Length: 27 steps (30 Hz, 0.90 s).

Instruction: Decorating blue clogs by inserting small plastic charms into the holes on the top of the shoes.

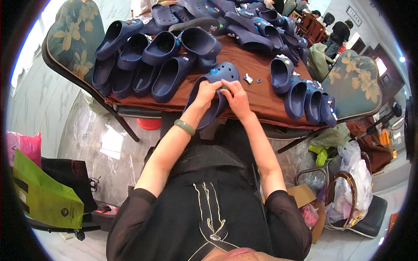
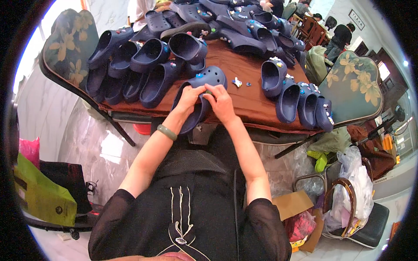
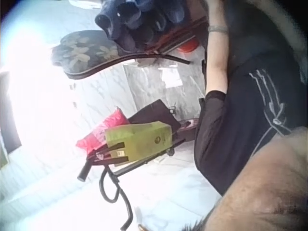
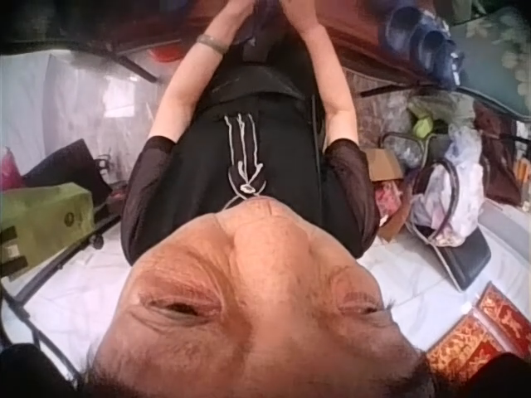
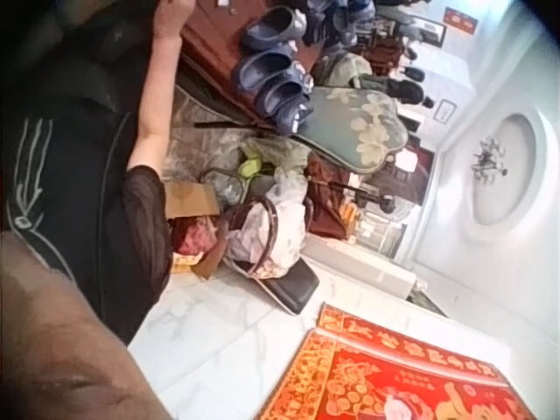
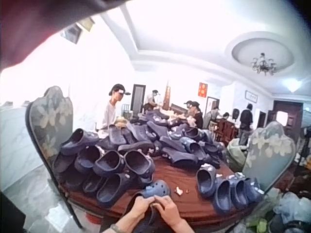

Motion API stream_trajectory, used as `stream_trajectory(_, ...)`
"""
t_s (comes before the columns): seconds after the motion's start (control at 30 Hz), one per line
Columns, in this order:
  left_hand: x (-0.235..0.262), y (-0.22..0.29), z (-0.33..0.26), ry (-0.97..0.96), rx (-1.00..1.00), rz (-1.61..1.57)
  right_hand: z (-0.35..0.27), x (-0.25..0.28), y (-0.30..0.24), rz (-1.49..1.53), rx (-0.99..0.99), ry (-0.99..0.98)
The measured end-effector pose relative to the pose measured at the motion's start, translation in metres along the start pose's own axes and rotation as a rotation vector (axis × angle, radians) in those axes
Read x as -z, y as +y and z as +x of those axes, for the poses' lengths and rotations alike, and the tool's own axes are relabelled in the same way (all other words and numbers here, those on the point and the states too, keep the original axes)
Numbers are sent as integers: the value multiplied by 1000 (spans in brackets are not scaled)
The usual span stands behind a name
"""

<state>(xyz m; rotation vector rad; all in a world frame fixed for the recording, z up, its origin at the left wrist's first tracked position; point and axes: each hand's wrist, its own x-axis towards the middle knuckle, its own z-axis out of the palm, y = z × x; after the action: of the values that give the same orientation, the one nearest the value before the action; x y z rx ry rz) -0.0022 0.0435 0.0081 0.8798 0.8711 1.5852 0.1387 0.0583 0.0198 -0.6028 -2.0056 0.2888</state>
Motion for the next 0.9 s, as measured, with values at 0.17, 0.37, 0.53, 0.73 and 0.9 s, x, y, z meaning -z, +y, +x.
stream_trajectory(0.17, -2, 1, -3, 0, -31, 81, -7, -14, 0, -360, 119, 94)
stream_trajectory(0.37, -2, 5, 3, -2, -156, 125, 4, -19, 13, -480, 127, -4)
stream_trajectory(0.53, -1, 5, 4, -39, -161, 121, 34, -25, 29, -468, -133, 40)
stream_trajectory(0.73, 11, 23, 10, -141, 109, 354, 70, -17, 44, -498, 87, -154)
stream_trajectory(0.9, -9, 29, -1, -85, 94, 109, 73, -12, 53, -406, -11, -240)
